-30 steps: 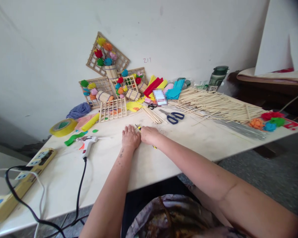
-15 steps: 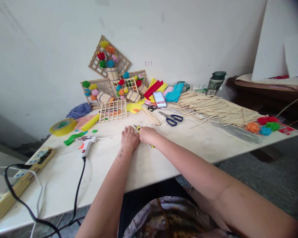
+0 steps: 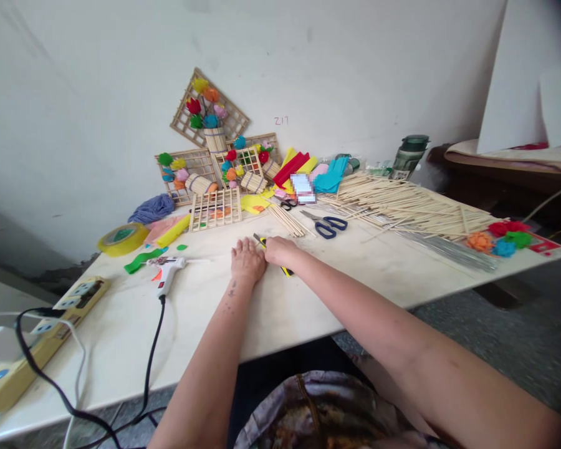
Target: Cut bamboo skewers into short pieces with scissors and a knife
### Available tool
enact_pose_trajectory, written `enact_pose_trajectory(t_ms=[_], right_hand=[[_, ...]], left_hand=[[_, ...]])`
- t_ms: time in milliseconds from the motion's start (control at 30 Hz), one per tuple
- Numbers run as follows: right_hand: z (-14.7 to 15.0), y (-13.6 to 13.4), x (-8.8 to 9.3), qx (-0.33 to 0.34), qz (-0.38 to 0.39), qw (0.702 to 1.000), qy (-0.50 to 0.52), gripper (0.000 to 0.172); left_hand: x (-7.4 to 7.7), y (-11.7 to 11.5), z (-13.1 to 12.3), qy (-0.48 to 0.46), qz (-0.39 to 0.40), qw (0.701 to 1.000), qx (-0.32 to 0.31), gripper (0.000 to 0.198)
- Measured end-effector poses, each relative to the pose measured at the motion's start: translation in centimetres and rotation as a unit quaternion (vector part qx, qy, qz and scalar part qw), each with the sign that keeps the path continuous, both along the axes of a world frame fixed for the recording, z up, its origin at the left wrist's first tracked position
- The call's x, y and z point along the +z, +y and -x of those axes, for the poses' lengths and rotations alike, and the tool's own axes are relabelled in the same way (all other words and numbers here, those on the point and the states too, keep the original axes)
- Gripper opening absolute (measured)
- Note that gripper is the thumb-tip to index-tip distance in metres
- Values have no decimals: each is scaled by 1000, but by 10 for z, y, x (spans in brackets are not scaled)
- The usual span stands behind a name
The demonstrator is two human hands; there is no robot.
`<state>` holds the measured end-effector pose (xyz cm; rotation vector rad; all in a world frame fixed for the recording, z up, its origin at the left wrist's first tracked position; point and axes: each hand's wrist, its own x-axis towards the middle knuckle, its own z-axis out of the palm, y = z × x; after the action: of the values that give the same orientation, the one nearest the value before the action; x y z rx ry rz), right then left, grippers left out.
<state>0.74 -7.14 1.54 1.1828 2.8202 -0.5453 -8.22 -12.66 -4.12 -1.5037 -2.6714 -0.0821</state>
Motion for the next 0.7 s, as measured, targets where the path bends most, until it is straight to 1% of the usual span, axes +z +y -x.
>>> enact_pose_trajectory(t_ms=[100,200,367,567,700], right_hand=[[-7,-2,-2,-10,3,1000,3,38],[-13,-2,-8,-11,1,1000,8,38],[-18,-3,-14,-19,-6,1000,9,36],[-27,-11,-11,-15,-15,1000,1,34],[-31,-15,-9,-20,1,1000,-14,36]], left_hand=[[-3,2,1,-4,-13,1000,6,57],[-5,3,1,0,-20,1000,6,57],[-6,4,1,-1,-23,1000,7,57],[-7,5,2,-13,-26,1000,12,57],[-7,5,2,-15,-23,1000,16,58]])
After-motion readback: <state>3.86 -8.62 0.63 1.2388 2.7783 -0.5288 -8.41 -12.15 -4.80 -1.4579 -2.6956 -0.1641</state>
